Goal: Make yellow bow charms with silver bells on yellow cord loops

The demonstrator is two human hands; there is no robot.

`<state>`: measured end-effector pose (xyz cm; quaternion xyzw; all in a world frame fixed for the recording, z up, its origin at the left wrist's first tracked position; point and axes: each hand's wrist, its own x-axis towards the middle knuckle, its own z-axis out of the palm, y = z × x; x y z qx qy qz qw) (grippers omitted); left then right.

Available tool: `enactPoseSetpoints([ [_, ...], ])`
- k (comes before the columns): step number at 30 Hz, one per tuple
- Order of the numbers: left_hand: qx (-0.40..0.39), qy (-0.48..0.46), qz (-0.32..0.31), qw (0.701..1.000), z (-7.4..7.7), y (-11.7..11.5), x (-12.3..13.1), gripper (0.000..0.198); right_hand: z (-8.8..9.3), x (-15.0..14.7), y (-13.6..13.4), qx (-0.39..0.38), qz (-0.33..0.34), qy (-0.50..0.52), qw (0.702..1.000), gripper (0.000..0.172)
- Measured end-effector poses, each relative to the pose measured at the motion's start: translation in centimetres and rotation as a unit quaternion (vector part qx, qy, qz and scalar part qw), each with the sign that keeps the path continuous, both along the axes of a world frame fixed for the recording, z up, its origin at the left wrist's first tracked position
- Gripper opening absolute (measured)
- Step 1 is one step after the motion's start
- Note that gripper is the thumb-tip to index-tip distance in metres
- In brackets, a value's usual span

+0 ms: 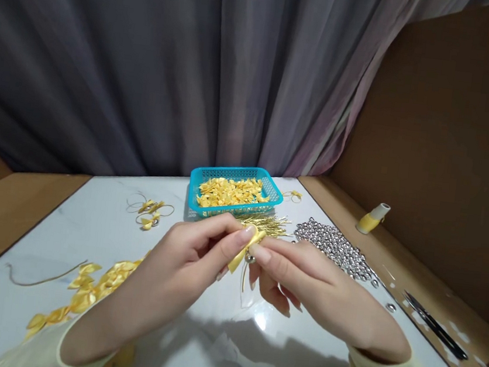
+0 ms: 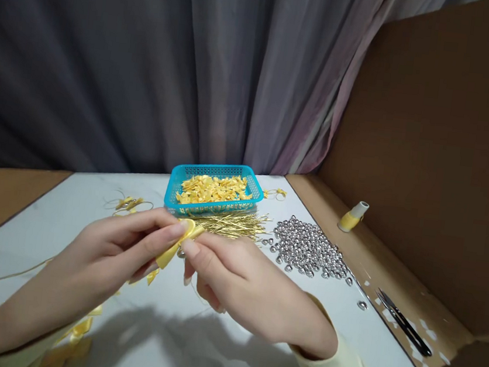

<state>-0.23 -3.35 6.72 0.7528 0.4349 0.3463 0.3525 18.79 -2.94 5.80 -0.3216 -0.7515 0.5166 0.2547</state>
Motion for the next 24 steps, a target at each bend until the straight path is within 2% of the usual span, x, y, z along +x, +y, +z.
enactPoseSetpoints([
  [2, -0.04, 0.005, -0.022, 0.999, 0.2, 0.3, -0.3, 0.034, 0.1, 0.1, 0.1, 0.043, -0.027, -0.044, 0.998, 0.042],
  [4, -0.064, 0.013, -0.048, 0.997, 0.4, 0.5, -0.5, 0.033, 0.1, 0.2, 0.4, 0.065, -0.045, -0.054, 0.995, 0.034],
  [6, -0.081, 0.025, -0.07, 0.994, 0.6, 0.7, -0.6, 0.03, 0.1, 0.3, 0.7, 0.058, -0.04, -0.028, 0.997, 0.028],
  [9, -0.103, 0.023, -0.086, 0.991, 0.7, 0.7, -0.5, 0.032, -0.1, 0.3, 1.2, 0.019, -0.011, -0.002, 1.0, 0.03],
  [15, -0.125, -0.028, -0.031, 0.991, 0.4, 0.6, -0.8, 0.041, -0.2, -0.1, 1.0, 0.01, -0.052, 0.045, 0.998, 0.03],
  [24, -0.113, 0.006, -0.015, 0.993, 1.5, 0.3, -0.4, 0.03, -0.3, -0.2, 1.0, 0.069, -0.071, 0.084, 0.992, 0.033],
])
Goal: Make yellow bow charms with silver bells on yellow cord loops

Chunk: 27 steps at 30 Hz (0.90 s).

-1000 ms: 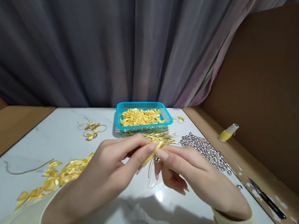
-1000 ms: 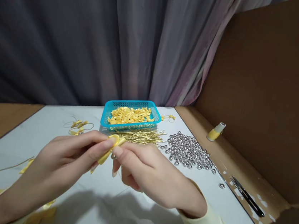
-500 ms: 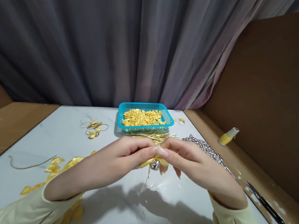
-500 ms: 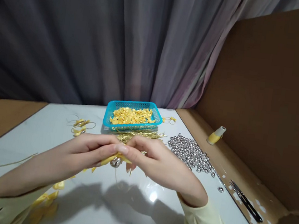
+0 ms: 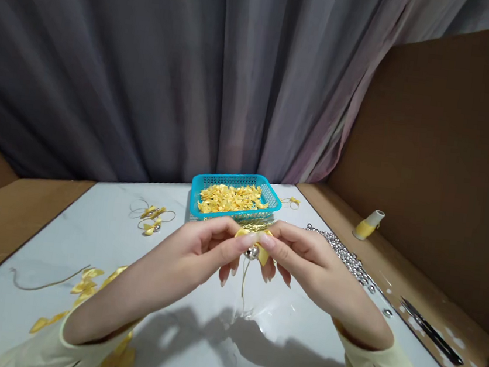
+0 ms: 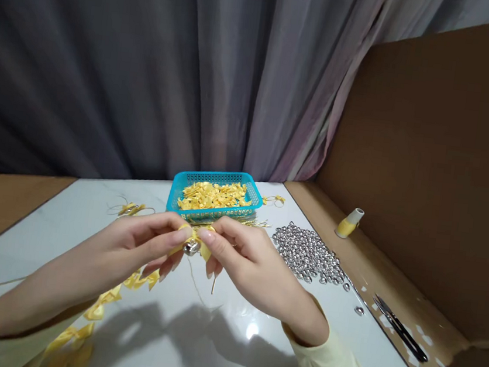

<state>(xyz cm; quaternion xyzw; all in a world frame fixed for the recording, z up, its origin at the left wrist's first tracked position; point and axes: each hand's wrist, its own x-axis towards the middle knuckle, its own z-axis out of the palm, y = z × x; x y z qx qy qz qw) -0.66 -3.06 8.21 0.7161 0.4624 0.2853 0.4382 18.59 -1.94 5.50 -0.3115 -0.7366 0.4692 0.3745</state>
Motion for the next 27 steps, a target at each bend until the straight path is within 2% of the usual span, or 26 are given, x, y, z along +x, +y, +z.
enactPoseSetpoints([
  [5, -0.006, -0.002, -0.013, 1.0, -0.3, 0.0, -0.2, 0.022, 0.2, 0.3, -0.1, 0.033, -0.016, -0.02, 0.999, 0.034],
  [11, 0.031, -0.023, -0.044, 0.998, -0.6, 0.1, -0.4, 0.029, 0.5, 0.7, -0.3, 0.042, -0.025, -0.03, 0.998, 0.034],
  [13, 0.035, -0.03, -0.045, 0.998, -0.5, 0.0, -0.3, 0.03, 0.6, 0.7, -0.4, 0.048, -0.029, -0.036, 0.998, 0.034],
  [18, 0.021, -0.061, -0.033, 0.997, -0.4, -0.2, 0.4, 0.013, 0.7, 0.5, -0.8, 0.079, -0.042, -0.045, 0.995, 0.033],
  [21, 0.025, -0.065, -0.016, 0.997, -0.4, -0.4, 0.6, 0.013, 0.7, 0.7, -0.6, 0.092, -0.045, -0.054, 0.993, 0.035],
  [23, 0.023, -0.058, -0.007, 0.998, -0.3, -0.5, 0.6, 0.015, 0.6, 1.1, -0.2, 0.087, -0.029, -0.045, 0.995, 0.03],
  [25, 0.014, -0.058, -0.009, 0.998, -0.2, -0.7, 0.5, 0.014, 0.5, 1.5, 0.5, 0.067, 0.021, -0.031, 0.997, 0.026],
  [27, -0.008, -0.059, -0.011, 0.998, -0.1, -0.8, 0.4, 0.013, 0.3, 1.6, 1.2, 0.04, 0.073, -0.032, 0.996, 0.047],
])
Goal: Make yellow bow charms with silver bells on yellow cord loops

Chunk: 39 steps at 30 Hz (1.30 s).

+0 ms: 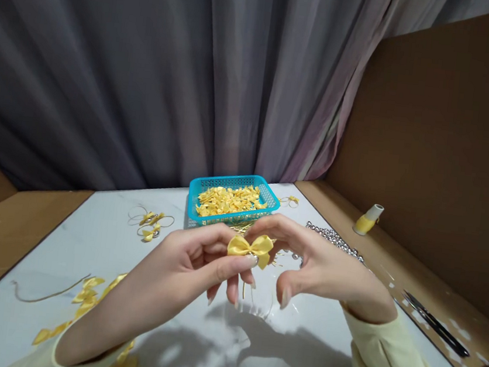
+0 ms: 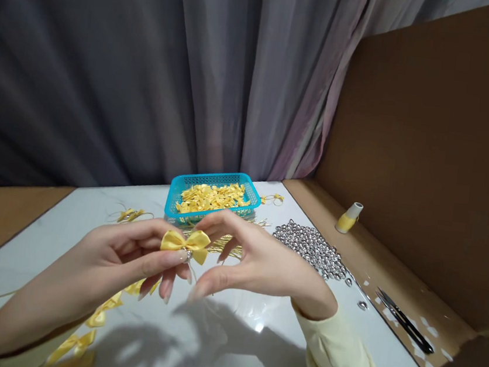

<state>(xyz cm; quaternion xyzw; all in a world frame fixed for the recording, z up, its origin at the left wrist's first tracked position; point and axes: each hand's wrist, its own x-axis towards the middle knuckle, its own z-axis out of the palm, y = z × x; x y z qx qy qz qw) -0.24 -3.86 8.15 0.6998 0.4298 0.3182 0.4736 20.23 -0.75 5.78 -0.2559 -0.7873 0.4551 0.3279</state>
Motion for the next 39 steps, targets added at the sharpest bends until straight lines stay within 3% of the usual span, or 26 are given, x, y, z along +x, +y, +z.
enactPoseSetpoints([
  [2, -0.02, 0.0, -0.001, 1.0, 0.1, -0.1, 0.0, 0.013, -0.3, -0.2, 0.5, -0.034, 0.051, 0.002, 0.998, 0.052],
  [6, -0.019, -0.023, -0.008, 1.0, 0.0, 0.1, -0.2, 0.015, -0.8, -1.1, 0.6, -0.136, 0.156, 0.056, 0.977, 0.023],
  [10, -0.034, -0.041, -0.02, 0.998, -0.3, 0.3, -0.7, 0.014, -0.7, -1.0, 0.4, -0.168, 0.147, 0.04, 0.974, 0.01],
  [22, -0.157, -0.064, -0.104, 0.98, 0.0, 0.3, -0.7, 0.012, -0.8, -0.4, 1.0, -0.085, 0.04, 0.03, 0.995, 0.031],
  [26, -0.155, -0.089, -0.11, 0.978, -0.1, 0.4, -0.6, 0.008, -0.5, -0.2, 0.6, -0.053, 0.033, 0.004, 0.998, 0.025],
  [29, -0.14, -0.094, -0.101, 0.98, -0.1, 0.5, -0.5, 0.008, 0.2, 0.8, 0.0, 0.039, 0.018, -0.042, 0.998, 0.012],
  [32, -0.122, -0.094, -0.091, 0.984, -0.2, 0.4, -0.5, 0.009, 1.0, 1.9, -0.8, 0.115, -0.01, -0.068, 0.991, 0.019],
  [35, -0.111, -0.092, -0.086, 0.986, -0.4, 0.3, -0.6, 0.009, 1.4, 2.0, -1.6, 0.127, -0.031, -0.046, 0.99, 0.022],
  [39, -0.096, -0.076, -0.086, 0.989, -0.4, 0.2, -0.7, 0.008, 1.3, 0.8, -2.3, 0.17, -0.068, -0.018, 0.983, 0.002],
])
